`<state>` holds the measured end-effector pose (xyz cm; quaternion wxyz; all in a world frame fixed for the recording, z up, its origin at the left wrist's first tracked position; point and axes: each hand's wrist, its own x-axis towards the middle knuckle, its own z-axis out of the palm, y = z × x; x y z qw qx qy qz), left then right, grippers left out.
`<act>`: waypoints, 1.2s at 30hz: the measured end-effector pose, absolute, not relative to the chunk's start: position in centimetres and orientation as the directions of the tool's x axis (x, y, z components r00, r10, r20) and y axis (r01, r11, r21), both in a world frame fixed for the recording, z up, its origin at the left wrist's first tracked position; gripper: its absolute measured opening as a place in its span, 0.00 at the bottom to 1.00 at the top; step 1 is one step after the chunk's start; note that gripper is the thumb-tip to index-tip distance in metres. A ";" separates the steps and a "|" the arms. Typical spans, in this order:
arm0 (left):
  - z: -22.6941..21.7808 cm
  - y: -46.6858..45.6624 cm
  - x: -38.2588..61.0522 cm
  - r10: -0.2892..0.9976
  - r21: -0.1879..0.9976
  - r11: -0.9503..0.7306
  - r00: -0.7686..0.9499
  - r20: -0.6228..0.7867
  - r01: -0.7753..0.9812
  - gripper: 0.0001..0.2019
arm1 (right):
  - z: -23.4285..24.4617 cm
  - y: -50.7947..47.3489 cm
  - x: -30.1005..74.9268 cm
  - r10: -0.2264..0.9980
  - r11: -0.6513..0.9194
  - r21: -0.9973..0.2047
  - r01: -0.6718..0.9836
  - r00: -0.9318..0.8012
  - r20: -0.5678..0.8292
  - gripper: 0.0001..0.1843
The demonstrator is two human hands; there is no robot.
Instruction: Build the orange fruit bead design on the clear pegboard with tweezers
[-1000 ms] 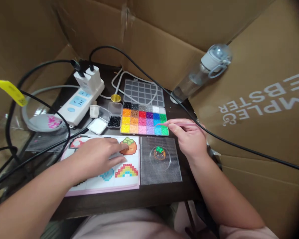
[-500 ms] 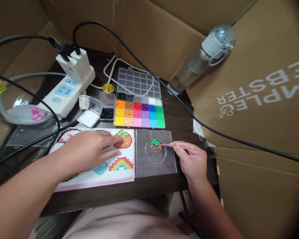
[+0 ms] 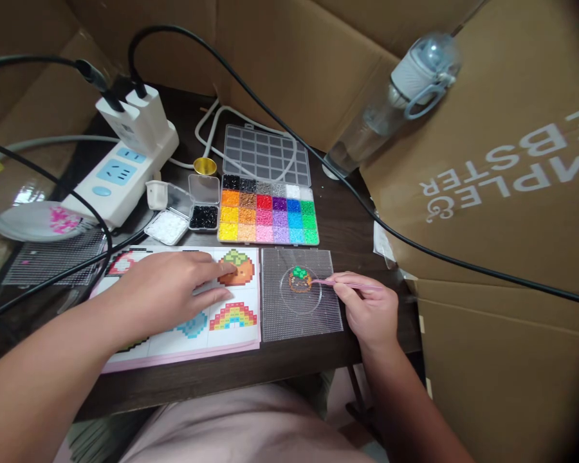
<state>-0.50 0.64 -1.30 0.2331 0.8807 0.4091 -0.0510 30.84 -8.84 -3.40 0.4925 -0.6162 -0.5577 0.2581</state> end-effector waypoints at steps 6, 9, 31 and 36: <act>-1.6 0.7 -0.5 0.694 0.378 -0.570 0.674 -0.254 0.729 0.21 | -3.3 -8.9 30.7 0.937 0.106 -0.891 0.441 0.254 0.237 0.08; -1.7 0.7 -0.6 0.694 0.375 -0.571 0.673 -0.254 0.730 0.21 | -3.4 -8.9 30.7 0.937 0.108 -0.892 0.440 0.255 0.239 0.08; -1.4 0.6 -0.7 0.685 0.375 -0.584 0.685 -0.247 0.720 0.19 | -3.1 -6.8 31.6 0.912 0.183 -0.892 0.413 0.267 0.311 0.04; -0.2 0.4 -0.5 0.680 0.394 -0.578 0.688 -0.251 0.715 0.17 | -0.3 -1.5 30.1 0.911 0.254 -0.801 0.542 0.145 0.386 0.06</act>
